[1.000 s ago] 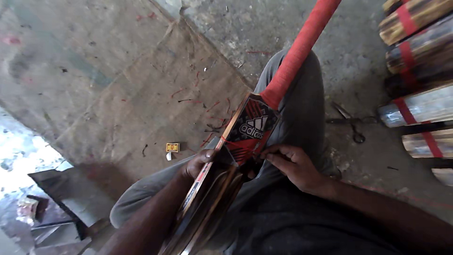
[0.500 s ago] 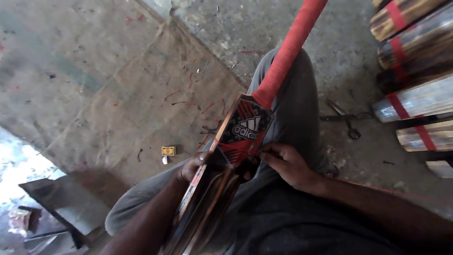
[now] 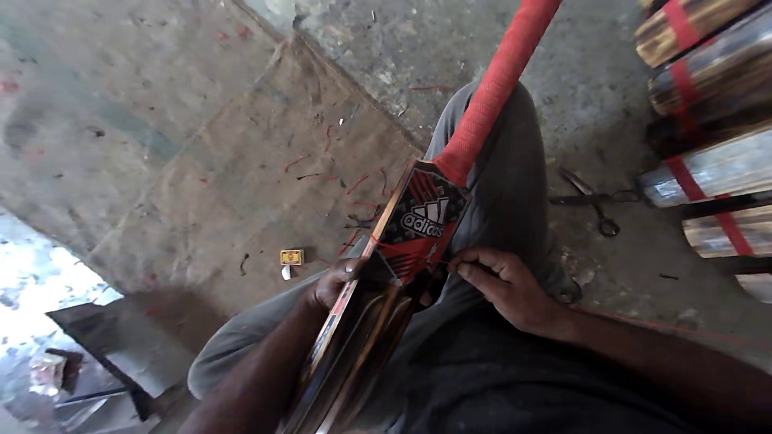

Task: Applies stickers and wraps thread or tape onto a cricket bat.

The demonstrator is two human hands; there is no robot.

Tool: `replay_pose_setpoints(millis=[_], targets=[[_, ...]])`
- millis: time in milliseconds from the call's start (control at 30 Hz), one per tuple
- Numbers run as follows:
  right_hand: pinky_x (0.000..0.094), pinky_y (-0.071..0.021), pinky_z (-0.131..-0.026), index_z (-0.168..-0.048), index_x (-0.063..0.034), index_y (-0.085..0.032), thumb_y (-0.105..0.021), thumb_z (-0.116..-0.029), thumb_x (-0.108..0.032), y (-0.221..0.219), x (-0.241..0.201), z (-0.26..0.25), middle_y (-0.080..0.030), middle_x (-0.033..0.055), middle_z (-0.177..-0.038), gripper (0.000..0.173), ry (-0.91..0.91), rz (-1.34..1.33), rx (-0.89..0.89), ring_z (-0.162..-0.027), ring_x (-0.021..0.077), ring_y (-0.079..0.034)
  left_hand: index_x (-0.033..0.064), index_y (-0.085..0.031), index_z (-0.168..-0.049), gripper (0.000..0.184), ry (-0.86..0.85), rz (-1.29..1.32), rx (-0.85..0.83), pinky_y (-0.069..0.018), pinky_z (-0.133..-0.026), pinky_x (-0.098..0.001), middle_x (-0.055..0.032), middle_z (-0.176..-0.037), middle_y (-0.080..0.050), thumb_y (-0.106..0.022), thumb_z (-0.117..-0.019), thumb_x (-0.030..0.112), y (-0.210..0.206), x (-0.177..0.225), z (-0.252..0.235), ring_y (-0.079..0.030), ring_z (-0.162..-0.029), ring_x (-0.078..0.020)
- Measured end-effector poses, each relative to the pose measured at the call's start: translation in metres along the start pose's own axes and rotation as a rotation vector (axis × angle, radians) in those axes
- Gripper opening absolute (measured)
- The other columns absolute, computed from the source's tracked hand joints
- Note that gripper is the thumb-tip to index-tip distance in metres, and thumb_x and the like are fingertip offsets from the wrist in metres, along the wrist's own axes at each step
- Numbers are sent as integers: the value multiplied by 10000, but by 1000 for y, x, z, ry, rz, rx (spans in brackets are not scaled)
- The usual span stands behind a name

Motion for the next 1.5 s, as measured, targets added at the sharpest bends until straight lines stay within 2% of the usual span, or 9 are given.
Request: replay_pose_setpoints(millis=[133,233,533,833,1033,1233,1333,1400,1500], targets=[[252,-579,-790,-1132,-63,-732,-585,-1043,-132,-3,2,-3,-721,32,-1021,185,-38,-1,-15,-894,113,-678,203,-729,-1234,296,-14,3,0,-578,-901,-193,71,-1152,-757,-528,-1043,303,4,-2,2,-702,-1056,-4],[256,-578,-774,-1125,-59,-722,-589,-1041,-131,-6,6,-8,-716,42,-988,174,-58,-35,0,-862,115,-672,230,-724,-1259,306,-12,-13,-44,-565,-925,-193,90,-1183,-745,-532,-1040,322,6,-2,0,-683,-1088,15],[275,-585,-765,-1120,-47,-716,-567,-1050,-124,-10,10,-15,-713,58,-976,181,-57,-42,16,-855,131,-676,164,-714,-1259,325,-2,38,-34,-575,-922,-214,43,-1173,-753,-510,-1051,309,5,0,1,-699,-1085,-28],[249,-579,-788,-1138,-69,-722,-570,-1047,-122,-9,7,-13,-715,23,-1013,185,-51,13,13,-882,96,-673,216,-714,-1284,330,-36,-20,-40,-565,-935,-202,76,-1198,-743,-508,-1054,334,7,-1,0,-684,-1099,1],[257,-575,-757,-1118,-69,-724,-553,-1058,-134,-11,6,-13,-708,31,-982,193,-68,12,49,-859,115,-670,168,-721,-1255,323,38,80,-29,-579,-923,-227,34,-1166,-757,-534,-1040,320,4,0,0,-705,-1080,-41],[273,-569,-663,-1083,-75,-717,-583,-1042,-135,-19,8,-17,-695,37,-890,152,-71,29,91,-760,124,-656,223,-713,-1278,334,26,-45,-40,-572,-930,-219,69,-1190,-743,-553,-1026,373,11,3,2,-687,-1094,-15],[286,-576,-649,-1133,-91,-715,-584,-1051,-161,-24,4,-19,-702,31,-919,169,-44,86,96,-770,123,-664,234,-728,-1171,390,96,-182,234,-604,-845,-260,48,-1057,-767,-705,-902,515,2,14,3,-722,-968,-47],[292,-581,-665,-1123,-86,-723,-580,-1052,-162,-25,3,-21,-707,29,-922,177,-4,101,89,-786,120,-669,212,-700,-1200,496,115,-298,389,-608,-841,-285,13,-1054,-760,-728,-865,577,-9,24,4,-722,-957,-80],[287,-601,-782,-1113,-78,-740,-601,-1039,-150,-25,3,-23,-729,32,-976,173,28,62,77,-882,120,-693,178,-711,-1191,423,104,-517,493,-622,-773,-276,-29,-1034,-758,-642,-952,520,-14,38,9,-733,-894,-102]])
Point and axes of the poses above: each hand's wrist, its own z-axis away from the middle knuckle, its own y-axis out of the back of the hand, x = y × z, the point moved 2 cm from there along -z, towards the middle knuckle
